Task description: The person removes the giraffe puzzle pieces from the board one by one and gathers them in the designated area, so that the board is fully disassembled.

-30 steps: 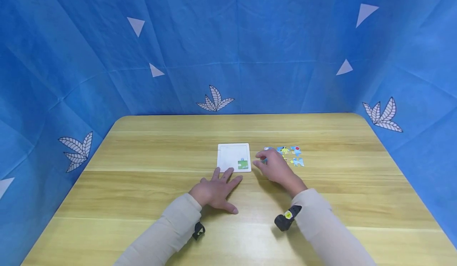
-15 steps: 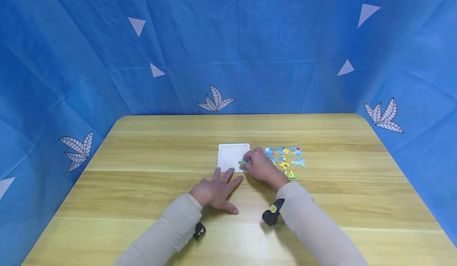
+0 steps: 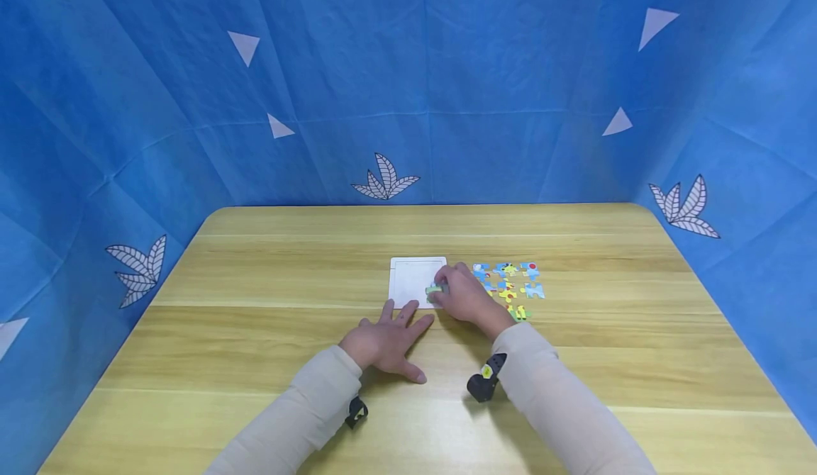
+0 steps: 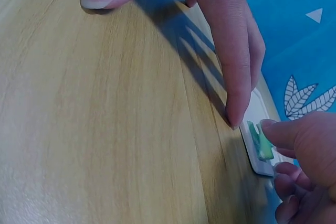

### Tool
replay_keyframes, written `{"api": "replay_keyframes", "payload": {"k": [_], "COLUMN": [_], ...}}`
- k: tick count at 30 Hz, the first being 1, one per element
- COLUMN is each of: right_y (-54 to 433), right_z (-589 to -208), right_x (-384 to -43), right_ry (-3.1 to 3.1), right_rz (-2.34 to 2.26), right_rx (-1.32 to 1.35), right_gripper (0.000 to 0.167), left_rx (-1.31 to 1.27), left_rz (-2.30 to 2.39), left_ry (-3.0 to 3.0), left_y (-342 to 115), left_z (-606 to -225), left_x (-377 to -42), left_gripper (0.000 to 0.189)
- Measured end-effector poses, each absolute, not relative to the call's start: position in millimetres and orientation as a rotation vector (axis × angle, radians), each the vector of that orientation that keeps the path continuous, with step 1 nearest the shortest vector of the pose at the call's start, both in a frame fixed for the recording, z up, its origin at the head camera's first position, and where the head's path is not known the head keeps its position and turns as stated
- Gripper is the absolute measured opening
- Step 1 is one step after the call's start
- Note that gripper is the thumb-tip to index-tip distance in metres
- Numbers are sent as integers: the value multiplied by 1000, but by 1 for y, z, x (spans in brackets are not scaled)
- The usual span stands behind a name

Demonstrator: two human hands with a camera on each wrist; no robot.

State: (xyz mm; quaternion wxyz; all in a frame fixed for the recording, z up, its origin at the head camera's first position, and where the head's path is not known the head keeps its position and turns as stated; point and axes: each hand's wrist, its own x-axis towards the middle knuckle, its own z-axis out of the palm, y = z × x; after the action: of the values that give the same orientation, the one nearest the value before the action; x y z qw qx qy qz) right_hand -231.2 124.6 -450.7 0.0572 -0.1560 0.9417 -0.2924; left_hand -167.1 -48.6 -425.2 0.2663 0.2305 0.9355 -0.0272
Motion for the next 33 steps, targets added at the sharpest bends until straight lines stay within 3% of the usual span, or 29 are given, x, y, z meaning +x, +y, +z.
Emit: {"api": "replay_keyframes", "payload": {"k": [18,33], "right_y": [127,176], "right_z": [-452,-436], "right_x": [-231,-221], "right_ry": [2786,2830], "right_rz": [-1063,-1155], "right_rx": [-411,-322], "right_gripper": [17,26], "left_rx": [617,602], "left_rz": [-83,-19], "left_ry": [2519,2515], "left_y": [-47,-48], "left_z": [-425,-425], "left_x": [-168,-168], "left_gripper": [97,99]}}
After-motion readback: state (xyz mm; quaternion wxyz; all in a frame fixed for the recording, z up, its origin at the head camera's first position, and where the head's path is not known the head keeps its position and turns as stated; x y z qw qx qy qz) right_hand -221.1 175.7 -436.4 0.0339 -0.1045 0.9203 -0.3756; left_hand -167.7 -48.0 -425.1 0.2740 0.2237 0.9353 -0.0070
